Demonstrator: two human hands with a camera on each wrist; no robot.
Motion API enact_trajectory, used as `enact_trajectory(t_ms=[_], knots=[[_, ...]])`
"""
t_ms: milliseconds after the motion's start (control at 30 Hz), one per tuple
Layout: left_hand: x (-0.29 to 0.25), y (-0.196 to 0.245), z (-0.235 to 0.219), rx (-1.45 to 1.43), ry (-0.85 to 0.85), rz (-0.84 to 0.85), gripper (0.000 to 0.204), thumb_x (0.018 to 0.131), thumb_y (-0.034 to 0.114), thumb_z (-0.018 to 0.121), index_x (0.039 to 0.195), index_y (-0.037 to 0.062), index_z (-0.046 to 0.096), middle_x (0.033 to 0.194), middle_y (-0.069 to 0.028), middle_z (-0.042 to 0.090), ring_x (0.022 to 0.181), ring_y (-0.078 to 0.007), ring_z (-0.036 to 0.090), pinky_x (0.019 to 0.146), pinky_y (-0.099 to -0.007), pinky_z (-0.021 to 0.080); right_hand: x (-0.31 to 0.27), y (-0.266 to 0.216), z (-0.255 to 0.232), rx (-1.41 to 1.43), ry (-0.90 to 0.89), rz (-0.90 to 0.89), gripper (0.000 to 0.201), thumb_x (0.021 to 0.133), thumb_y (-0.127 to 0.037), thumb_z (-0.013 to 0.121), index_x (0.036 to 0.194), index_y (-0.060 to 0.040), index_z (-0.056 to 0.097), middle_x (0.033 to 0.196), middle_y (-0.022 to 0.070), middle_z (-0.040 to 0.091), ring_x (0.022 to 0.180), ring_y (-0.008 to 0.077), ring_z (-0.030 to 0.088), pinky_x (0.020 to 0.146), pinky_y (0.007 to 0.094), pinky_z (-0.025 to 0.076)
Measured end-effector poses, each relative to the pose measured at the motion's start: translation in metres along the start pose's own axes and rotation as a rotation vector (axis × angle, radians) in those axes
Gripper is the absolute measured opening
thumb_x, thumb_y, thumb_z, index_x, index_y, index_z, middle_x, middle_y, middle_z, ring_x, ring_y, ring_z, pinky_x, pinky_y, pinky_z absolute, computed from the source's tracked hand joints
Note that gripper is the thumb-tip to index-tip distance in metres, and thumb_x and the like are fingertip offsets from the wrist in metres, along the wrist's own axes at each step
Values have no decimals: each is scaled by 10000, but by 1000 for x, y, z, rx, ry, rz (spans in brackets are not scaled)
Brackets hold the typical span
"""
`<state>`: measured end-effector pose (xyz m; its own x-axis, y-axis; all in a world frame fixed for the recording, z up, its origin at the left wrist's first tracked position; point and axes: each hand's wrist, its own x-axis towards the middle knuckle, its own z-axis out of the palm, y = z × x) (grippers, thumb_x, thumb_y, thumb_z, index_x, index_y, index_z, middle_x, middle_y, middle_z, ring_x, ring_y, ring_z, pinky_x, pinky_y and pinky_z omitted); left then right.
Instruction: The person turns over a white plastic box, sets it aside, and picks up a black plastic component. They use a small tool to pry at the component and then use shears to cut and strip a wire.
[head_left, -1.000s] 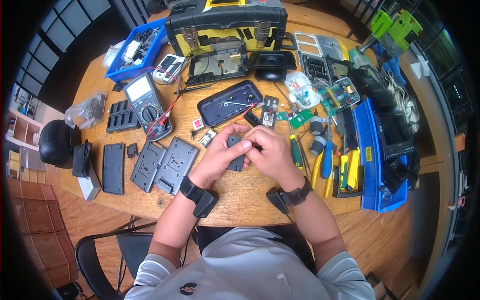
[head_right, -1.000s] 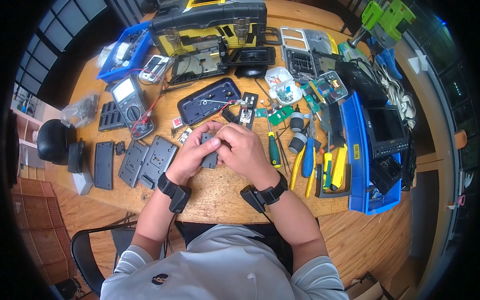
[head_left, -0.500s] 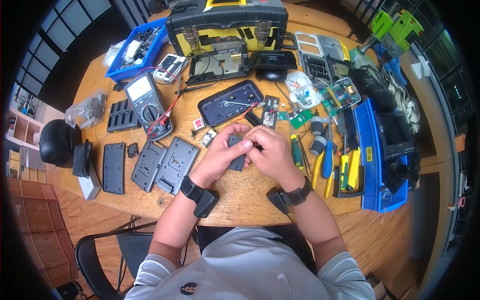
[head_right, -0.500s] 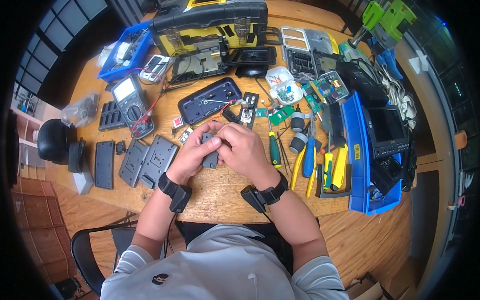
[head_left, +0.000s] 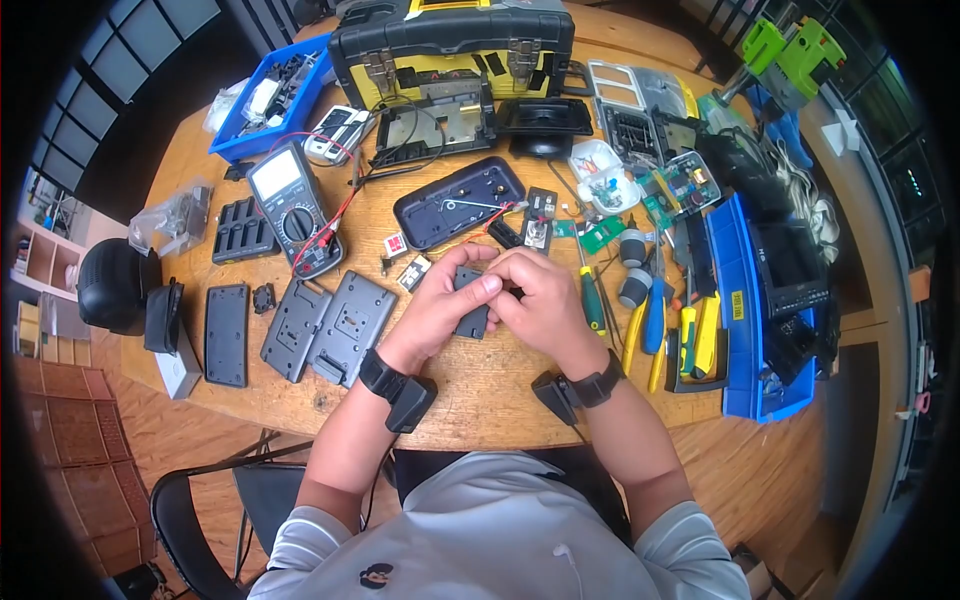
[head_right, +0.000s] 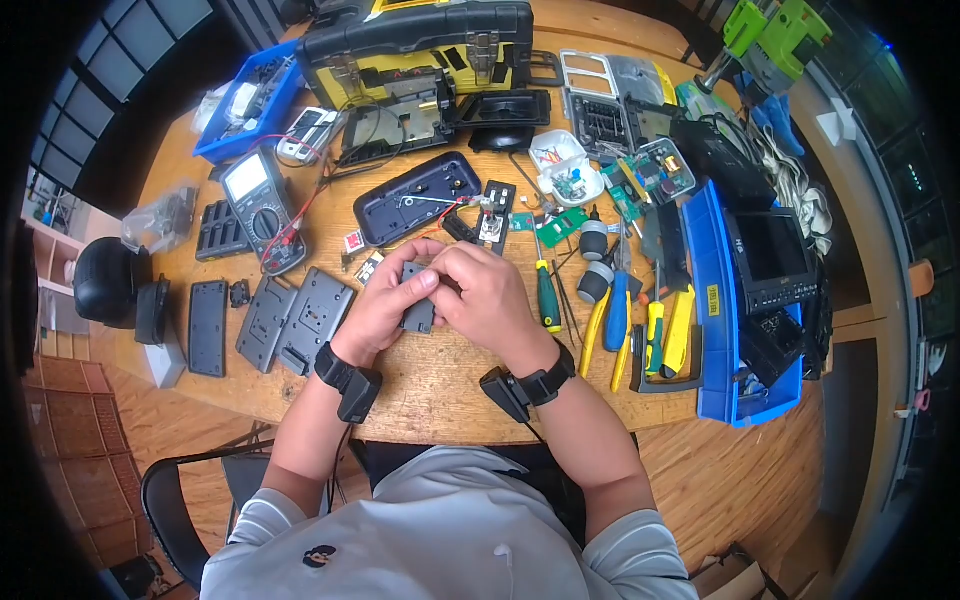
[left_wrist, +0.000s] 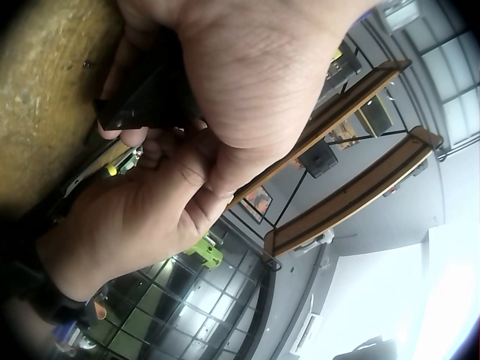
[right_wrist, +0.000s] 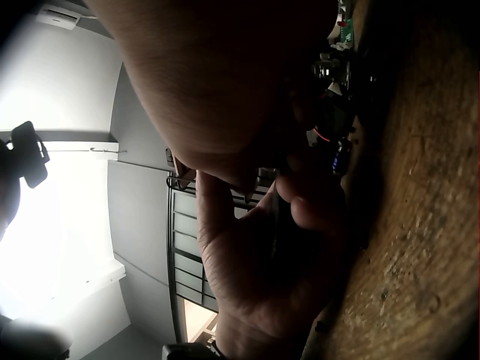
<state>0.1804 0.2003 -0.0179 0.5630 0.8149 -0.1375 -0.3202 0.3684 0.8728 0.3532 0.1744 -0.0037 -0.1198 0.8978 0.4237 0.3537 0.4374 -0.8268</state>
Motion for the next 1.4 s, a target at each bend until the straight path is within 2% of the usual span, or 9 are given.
enact_trajectory(t_ms=[167,233,867,933,967,1033,1133,1367,1400], knots=[[0,-1,0,6,7,-3,537,947,312,745,1313,0,506,1007,-87,678,804,-132,677,659,-266,576,0,0,1,13,-3,13,86,817,-57,717,878,-28,665,867,134,681,766,326,686,657,406,545],[1,0,2,-24,16,0,531,954,266,749,1325,1,477,957,-88,663,727,-134,647,642,-266,546,0,-4,-1,-6,1,24,84,818,-58,718,875,-30,664,863,134,679,758,327,684,655,408,544],[0,1,4,-36,15,-3,516,959,271,741,1312,-1,481,967,-89,659,743,-127,647,660,-264,554,-2,0,4,32,58,31,77,817,-30,713,875,-25,663,834,122,682,725,303,683,643,396,544],[0,1,3,-41,6,-15,527,954,264,748,1320,2,473,947,-82,655,752,-125,649,663,-264,555,-4,-5,3,198,36,350,83,806,-16,717,867,-28,663,794,117,680,732,305,678,656,405,538],[0,1,3,-41,6,-15,527,954,264,748,1320,2,473,947,-82,655,752,-125,649,663,-264,555,-4,-2,4,198,36,350,83,806,-16,717,867,-28,663,794,117,680,732,305,678,656,405,538],[0,0,2,-5,13,-9,548,948,259,754,1332,1,460,931,-77,652,751,-126,651,666,-267,555,-3,7,4,33,71,12,90,793,-6,723,846,-31,655,760,121,671,724,316,673,657,417,531],[0,-3,1,29,-9,13,582,942,256,761,1356,-5,446,902,-65,652,741,-126,652,656,-266,545,0,5,0,-52,72,-106,93,786,-4,724,828,-33,646,749,129,667,706,326,667,641,421,525],[-3,3,1,73,-55,-56,612,947,280,755,1383,-14,441,836,-48,643,693,-122,643,624,-263,525,2,2,-11,-56,-18,-144,89,784,-17,717,792,-32,630,759,143,677,730,337,688,659,426,535],[-3,3,1,81,-70,-55,607,949,326,745,1374,1,460,855,-54,652,685,-128,647,617,-263,527,3,3,-13,-49,-58,-142,95,785,-22,717,783,-31,622,763,148,678,737,346,689,665,429,537]])
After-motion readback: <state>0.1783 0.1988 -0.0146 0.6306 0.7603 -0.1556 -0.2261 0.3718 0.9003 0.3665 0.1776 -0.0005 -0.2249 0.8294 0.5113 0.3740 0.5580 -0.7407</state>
